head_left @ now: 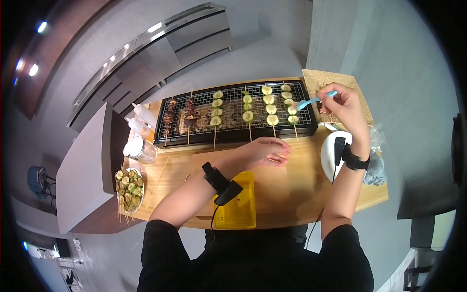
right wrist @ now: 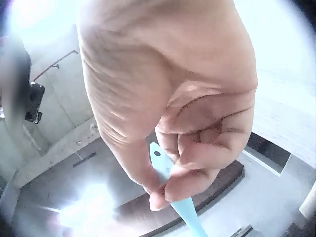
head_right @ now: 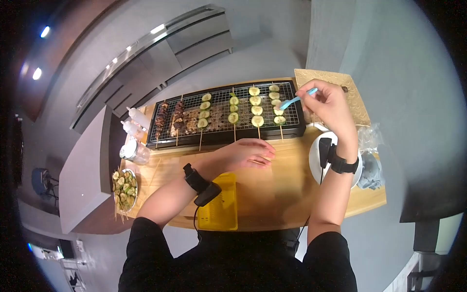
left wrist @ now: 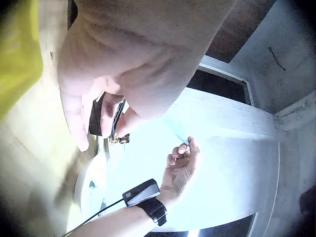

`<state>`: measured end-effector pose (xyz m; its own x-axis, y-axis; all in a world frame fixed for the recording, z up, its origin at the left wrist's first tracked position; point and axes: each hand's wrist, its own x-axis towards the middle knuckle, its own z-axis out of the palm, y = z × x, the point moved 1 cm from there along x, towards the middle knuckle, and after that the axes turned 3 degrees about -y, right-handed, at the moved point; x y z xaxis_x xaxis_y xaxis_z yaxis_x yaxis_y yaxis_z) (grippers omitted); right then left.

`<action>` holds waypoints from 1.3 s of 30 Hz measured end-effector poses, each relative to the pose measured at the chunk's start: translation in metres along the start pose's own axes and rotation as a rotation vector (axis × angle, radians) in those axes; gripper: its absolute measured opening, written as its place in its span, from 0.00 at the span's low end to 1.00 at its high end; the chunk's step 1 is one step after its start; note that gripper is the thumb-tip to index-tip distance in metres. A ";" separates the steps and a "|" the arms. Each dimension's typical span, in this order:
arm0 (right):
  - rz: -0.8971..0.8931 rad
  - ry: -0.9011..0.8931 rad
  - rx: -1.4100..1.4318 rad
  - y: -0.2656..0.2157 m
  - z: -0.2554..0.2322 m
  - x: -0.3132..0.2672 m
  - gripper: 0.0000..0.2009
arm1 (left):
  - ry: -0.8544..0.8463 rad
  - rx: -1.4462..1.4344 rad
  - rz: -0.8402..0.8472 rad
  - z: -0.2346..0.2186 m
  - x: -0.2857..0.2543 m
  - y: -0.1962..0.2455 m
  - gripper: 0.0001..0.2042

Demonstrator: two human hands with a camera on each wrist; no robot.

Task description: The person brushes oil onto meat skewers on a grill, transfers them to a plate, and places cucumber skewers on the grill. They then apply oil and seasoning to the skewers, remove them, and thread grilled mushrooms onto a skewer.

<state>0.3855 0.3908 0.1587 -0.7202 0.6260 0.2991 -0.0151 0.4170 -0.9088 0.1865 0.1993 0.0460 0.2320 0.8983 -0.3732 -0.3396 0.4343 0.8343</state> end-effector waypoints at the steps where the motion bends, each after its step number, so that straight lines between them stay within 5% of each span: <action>1: 0.034 0.003 -0.019 -0.002 -0.005 -0.003 0.03 | -0.023 0.003 -0.010 0.002 0.003 -0.001 0.18; 17: 0.077 -0.186 -0.208 -0.003 0.009 0.001 0.06 | -0.031 -0.139 0.092 0.025 0.045 0.001 0.26; 39: 0.047 -0.036 -0.199 0.010 0.007 0.011 0.07 | -0.030 -0.236 0.129 0.020 0.049 0.000 0.25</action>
<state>0.3727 0.3968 0.1506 -0.7411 0.6254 0.2444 0.1537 0.5124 -0.8449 0.2158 0.2420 0.0358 0.1982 0.9464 -0.2550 -0.5704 0.3229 0.7552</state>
